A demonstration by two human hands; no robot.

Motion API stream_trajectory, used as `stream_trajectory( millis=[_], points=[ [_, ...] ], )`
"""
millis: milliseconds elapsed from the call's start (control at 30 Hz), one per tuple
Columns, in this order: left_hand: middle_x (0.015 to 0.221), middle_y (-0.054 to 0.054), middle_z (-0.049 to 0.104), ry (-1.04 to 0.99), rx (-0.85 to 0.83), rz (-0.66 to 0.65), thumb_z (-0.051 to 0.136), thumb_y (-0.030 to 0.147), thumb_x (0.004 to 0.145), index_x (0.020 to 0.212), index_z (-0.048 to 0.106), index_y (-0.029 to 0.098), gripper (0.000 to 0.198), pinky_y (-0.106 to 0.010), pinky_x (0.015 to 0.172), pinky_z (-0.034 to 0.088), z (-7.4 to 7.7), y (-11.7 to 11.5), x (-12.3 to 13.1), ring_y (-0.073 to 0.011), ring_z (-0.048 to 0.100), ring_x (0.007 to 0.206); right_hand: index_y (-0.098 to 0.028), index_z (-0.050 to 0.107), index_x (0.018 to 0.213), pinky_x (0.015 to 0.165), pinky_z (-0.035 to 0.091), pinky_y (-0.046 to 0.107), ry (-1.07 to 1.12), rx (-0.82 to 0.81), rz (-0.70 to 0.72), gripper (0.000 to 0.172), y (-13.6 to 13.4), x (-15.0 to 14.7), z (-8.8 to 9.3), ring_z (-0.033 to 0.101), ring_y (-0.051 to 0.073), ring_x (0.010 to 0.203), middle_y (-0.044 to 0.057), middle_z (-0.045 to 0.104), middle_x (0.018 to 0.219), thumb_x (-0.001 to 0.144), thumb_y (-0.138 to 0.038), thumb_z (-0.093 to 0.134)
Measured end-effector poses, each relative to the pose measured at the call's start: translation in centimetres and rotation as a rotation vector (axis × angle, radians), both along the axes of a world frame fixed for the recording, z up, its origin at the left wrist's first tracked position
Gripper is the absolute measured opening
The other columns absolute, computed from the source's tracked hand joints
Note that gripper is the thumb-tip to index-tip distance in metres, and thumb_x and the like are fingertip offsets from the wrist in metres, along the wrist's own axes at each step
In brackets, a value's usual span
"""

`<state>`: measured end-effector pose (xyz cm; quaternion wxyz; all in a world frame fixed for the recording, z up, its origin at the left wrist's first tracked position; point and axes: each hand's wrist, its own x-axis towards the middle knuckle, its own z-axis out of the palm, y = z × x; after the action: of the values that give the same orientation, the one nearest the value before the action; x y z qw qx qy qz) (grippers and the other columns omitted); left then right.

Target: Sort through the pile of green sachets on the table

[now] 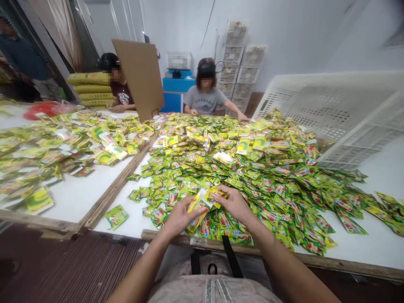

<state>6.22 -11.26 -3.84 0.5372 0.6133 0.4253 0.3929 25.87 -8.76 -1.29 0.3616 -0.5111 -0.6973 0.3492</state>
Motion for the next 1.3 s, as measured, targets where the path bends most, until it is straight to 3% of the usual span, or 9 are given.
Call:
stream_trajectory(
  millis=[167,300,567,700,833,900,1000,1167,1300],
  points=[
    [0.081,-0.003,0.066,0.002,-0.041,-0.032,0.067,0.043,0.069,0.087,0.066,0.014,0.034,-0.025,0.065,0.044,-0.6,-1.2,0.2,-0.0182,0.058,0.074,-0.019,0.060,0.077,0.063,0.045,0.028,0.255,-0.006,-0.131,0.027,-1.4,-1.4,-0.4,0.058,0.020,0.071,0.002,0.064,0.075,0.072,-0.045,0.064],
    [0.080,-0.003,0.067,-0.239,-0.185,0.018,0.067,0.041,0.069,0.098,0.063,0.015,0.039,-0.026,0.065,0.045,-1.2,-1.7,-0.1,-0.0169,0.060,0.070,-0.019,0.057,0.075,0.065,0.046,0.029,0.384,-0.033,-0.116,0.029,-1.9,-2.7,-1.8,0.057,0.019,0.072,0.002,0.062,0.075,0.069,-0.045,0.068],
    [0.098,-0.007,0.068,-0.287,-0.222,-0.055,0.069,0.040,0.068,0.100,0.064,0.015,0.041,-0.028,0.070,0.047,-1.0,-1.7,-0.6,-0.0192,0.062,0.079,-0.018,0.063,0.068,0.067,0.039,0.028,-0.007,0.063,-0.038,0.024,-2.3,-1.9,-1.6,0.052,0.017,0.072,0.000,0.053,0.073,0.072,-0.042,0.066],
    [0.095,-0.008,0.069,-0.314,-0.287,-0.044,0.071,0.042,0.065,0.101,0.064,0.015,0.045,-0.028,0.070,0.047,-1.0,-0.7,-0.2,-0.0193,0.063,0.077,-0.018,0.064,0.078,0.073,0.041,0.029,-0.006,-0.009,0.064,0.027,-1.1,-1.5,-1.2,0.055,0.019,0.081,0.003,0.058,0.082,0.074,-0.045,0.063],
    [0.092,-0.007,0.069,-0.392,-0.377,0.021,0.073,0.039,0.063,0.100,0.063,0.015,0.045,-0.028,0.069,0.047,-1.5,0.1,-0.3,-0.0188,0.063,0.074,-0.018,0.059,0.101,0.070,0.042,0.031,-0.166,0.071,-0.129,0.036,2.3,-1.5,-1.7,0.054,0.020,0.079,0.006,0.060,0.088,0.080,-0.047,0.055],
    [0.092,-0.007,0.069,-0.416,-0.401,0.081,0.074,0.037,0.062,0.098,0.063,0.015,0.044,-0.028,0.070,0.047,-1.8,0.3,-0.4,-0.0185,0.064,0.073,-0.017,0.059,0.100,0.073,0.040,0.034,-0.395,0.195,-0.208,0.038,4.1,-1.8,-2.5,0.052,0.024,0.083,0.009,0.060,0.089,0.076,-0.046,0.060],
    [0.093,-0.007,0.069,-0.420,-0.438,0.197,0.076,0.033,0.058,0.099,0.062,0.016,0.046,-0.027,0.068,0.048,-1.9,0.5,-0.7,-0.0173,0.064,0.070,-0.016,0.060,0.088,0.073,0.039,0.035,-0.569,0.254,-0.172,0.032,5.8,-2.3,-3.9,0.050,0.026,0.084,0.011,0.059,0.085,0.073,-0.044,0.064],
    [0.093,-0.009,0.070,-0.377,-0.419,0.273,0.076,0.032,0.059,0.102,0.063,0.014,0.049,-0.028,0.065,0.049,-1.9,0.7,-1.5,-0.0184,0.064,0.070,-0.017,0.056,0.078,0.065,0.039,0.030,-0.126,0.137,-0.199,0.032,5.2,-2.3,-4.3,0.052,0.021,0.072,0.004,0.057,0.075,0.076,-0.048,0.057],
    [0.092,-0.009,0.070,-0.374,-0.398,0.204,0.074,0.034,0.062,0.109,0.061,0.014,0.052,-0.031,0.068,0.050,-1.5,0.7,-1.4,-0.0197,0.065,0.073,-0.017,0.057,0.076,0.062,0.039,0.026,0.113,-0.067,0.020,0.029,3.9,-3.0,-2.4,0.051,0.017,0.068,-0.001,0.056,0.071,0.072,-0.045,0.062]
  ],
)
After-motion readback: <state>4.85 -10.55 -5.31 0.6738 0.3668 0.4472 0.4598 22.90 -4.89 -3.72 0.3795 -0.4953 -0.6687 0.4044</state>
